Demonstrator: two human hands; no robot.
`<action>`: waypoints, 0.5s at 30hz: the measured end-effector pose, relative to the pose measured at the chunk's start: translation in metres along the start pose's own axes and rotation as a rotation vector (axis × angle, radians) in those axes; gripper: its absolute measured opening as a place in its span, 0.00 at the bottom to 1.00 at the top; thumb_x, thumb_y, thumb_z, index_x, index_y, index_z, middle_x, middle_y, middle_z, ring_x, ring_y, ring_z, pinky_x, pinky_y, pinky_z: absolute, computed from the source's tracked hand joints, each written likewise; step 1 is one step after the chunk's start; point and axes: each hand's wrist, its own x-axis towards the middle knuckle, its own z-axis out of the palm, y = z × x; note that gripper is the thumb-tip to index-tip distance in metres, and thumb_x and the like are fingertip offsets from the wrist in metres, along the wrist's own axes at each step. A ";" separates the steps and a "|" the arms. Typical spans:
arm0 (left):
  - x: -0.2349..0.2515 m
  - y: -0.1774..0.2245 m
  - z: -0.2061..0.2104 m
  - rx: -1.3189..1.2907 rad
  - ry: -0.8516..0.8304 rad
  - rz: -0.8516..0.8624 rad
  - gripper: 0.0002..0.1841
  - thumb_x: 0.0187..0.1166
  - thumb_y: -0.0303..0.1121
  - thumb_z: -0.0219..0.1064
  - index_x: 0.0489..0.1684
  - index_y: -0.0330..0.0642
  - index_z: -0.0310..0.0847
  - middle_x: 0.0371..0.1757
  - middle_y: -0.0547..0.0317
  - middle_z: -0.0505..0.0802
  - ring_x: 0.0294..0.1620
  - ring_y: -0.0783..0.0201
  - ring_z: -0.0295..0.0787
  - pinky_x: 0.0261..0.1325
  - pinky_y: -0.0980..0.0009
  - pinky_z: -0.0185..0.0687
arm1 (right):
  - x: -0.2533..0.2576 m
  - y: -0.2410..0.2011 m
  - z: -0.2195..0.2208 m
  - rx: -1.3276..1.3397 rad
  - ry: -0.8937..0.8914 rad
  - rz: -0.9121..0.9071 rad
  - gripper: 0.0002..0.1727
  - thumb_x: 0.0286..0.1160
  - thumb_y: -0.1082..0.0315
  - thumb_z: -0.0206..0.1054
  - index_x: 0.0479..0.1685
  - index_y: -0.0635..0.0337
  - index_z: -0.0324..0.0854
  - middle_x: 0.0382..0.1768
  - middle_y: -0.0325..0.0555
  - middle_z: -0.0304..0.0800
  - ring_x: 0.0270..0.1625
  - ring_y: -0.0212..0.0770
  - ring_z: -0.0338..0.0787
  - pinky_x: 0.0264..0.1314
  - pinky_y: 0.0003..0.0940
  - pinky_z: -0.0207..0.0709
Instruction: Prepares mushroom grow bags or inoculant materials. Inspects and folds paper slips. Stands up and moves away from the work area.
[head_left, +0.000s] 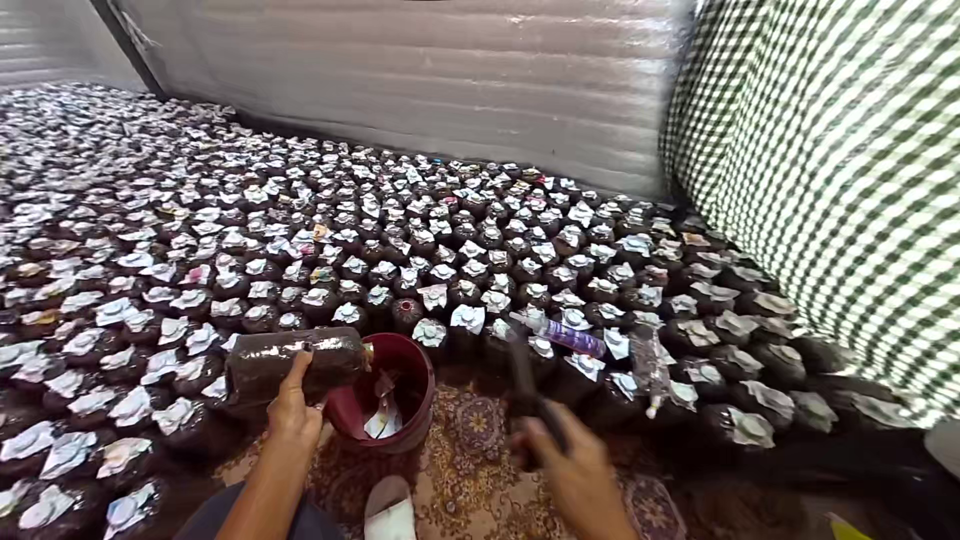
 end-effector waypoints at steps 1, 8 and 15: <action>0.001 -0.001 -0.001 0.009 0.012 0.011 0.28 0.78 0.43 0.73 0.74 0.40 0.74 0.67 0.47 0.87 0.66 0.50 0.85 0.65 0.49 0.84 | 0.016 0.005 0.034 0.054 -0.076 0.009 0.22 0.88 0.65 0.58 0.76 0.63 0.76 0.41 0.46 0.93 0.36 0.40 0.94 0.40 0.40 0.91; -0.002 -0.006 0.004 0.066 0.071 0.122 0.27 0.73 0.37 0.78 0.66 0.32 0.77 0.53 0.45 0.92 0.52 0.55 0.91 0.54 0.57 0.90 | 0.056 0.013 0.186 0.024 0.093 -0.187 0.23 0.84 0.67 0.60 0.76 0.66 0.77 0.49 0.51 0.94 0.46 0.39 0.95 0.55 0.41 0.90; 0.001 -0.009 0.002 0.097 0.086 0.222 0.34 0.66 0.29 0.83 0.73 0.33 0.72 0.53 0.45 0.94 0.49 0.55 0.94 0.50 0.57 0.93 | 0.061 -0.007 0.184 0.270 0.163 -0.210 0.23 0.86 0.70 0.56 0.76 0.72 0.74 0.43 0.46 0.93 0.39 0.33 0.93 0.47 0.30 0.90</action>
